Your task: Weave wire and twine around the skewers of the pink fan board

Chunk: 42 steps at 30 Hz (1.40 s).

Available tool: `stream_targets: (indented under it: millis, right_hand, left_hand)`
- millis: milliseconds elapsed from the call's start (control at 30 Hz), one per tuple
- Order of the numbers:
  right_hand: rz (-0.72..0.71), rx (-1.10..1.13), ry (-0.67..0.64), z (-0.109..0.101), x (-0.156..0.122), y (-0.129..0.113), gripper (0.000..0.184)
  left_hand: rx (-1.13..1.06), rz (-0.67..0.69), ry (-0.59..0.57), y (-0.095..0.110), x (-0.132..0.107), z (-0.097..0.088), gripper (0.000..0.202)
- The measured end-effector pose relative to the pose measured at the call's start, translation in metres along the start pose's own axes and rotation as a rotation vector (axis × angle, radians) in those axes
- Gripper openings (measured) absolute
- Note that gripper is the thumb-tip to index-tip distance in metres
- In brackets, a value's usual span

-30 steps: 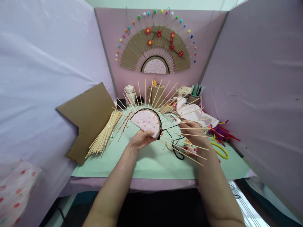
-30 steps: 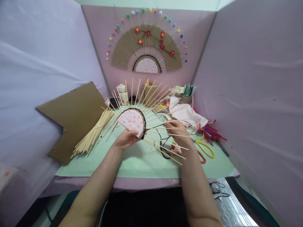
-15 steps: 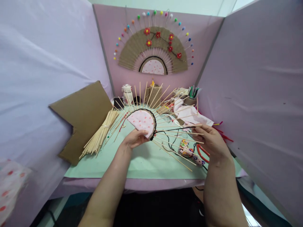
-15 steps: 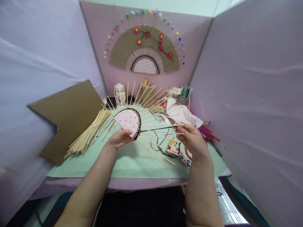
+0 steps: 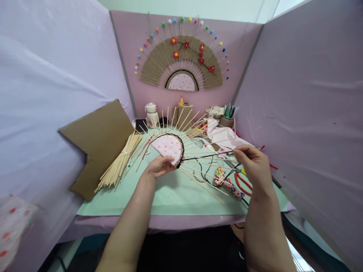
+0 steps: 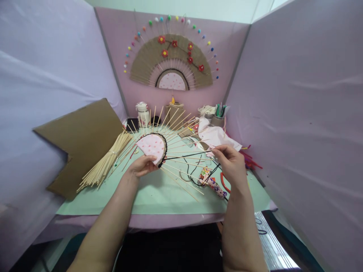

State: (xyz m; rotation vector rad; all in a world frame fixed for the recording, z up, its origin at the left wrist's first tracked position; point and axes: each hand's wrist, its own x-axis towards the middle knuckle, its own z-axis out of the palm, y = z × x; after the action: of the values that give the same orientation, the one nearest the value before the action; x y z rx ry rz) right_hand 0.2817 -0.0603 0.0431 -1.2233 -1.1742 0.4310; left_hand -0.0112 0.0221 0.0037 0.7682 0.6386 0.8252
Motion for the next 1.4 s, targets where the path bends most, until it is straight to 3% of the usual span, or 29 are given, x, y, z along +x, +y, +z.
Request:
stream_targets:
  millis: [367, 500, 867, 1167, 1400]
  right_hand:
    - [0.022, 0.069, 0.057, 0.008, 0.008, 0.026, 0.018]
    - [0.04, 0.115, 0.071, 0.017, 0.008, 0.025, 0.02]
    - [0.047, 0.317, 0.061, 0.027, 0.006, 0.017, 0.02]
    - [-0.098, 0.136, 0.028, 0.012, -0.009, -0.005, 0.017]
    - [0.064, 0.037, 0.118, 0.01, -0.012, 0.0, 0.023]
  left_hand:
    - [-0.021, -0.035, -0.009, -0.001, -0.001, -0.003, 0.03]
    - [-0.029, -0.038, -0.038, 0.0, -0.002, -0.004, 0.03]
    - [-0.047, 0.004, 0.022, 0.002, -0.003, -0.006, 0.032]
    - [0.0, 0.028, -0.039, 0.005, -0.006, -0.011, 0.031]
    - [-0.064, 0.002, -0.026, 0.004, -0.002, -0.021, 0.04]
